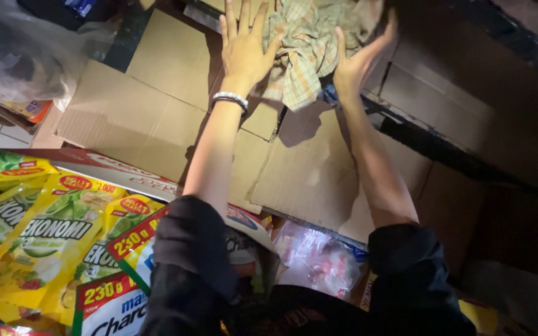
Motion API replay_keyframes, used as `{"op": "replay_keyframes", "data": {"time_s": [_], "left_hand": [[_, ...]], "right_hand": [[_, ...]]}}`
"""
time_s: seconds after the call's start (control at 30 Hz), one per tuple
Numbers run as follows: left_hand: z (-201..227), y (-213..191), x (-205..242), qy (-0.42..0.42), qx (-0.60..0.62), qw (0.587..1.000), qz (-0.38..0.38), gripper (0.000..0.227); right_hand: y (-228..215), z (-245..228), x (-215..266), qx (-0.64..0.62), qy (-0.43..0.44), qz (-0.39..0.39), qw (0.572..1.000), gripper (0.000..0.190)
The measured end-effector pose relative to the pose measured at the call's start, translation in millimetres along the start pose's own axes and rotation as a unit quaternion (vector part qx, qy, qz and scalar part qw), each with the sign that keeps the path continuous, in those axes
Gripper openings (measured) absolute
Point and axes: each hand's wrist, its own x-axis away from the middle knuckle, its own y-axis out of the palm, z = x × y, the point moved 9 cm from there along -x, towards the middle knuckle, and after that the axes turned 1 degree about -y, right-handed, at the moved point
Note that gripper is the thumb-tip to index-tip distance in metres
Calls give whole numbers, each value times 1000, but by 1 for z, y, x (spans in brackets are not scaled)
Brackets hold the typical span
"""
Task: The person wipes a cardboard-covered shelf with a cloth. They move the cloth back and forth across the surface, occasionally adjusting their grip and the cloth's position. The person continues wiping different sections of the shelf throughout the clip.
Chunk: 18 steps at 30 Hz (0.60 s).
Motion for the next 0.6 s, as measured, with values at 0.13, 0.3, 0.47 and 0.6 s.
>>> {"op": "replay_keyframes", "data": {"time_s": [0.13,0.3,0.47,0.6], "left_hand": [[1,-3,-2,-37,-6,999,-38,71],[-2,-2,-3,-31,3,999,-33,74],[-6,4,-4,-2,-15,1000,-14,70],[-11,6,-2,-6,-25,1000,-18,66]], "right_hand": [[27,-14,0,-5,-32,-150,988,30],[62,-64,5,-4,-88,-358,929,82],[87,-107,1,74,-128,-363,920,97],[99,-113,-2,117,-126,-309,935,79]]}}
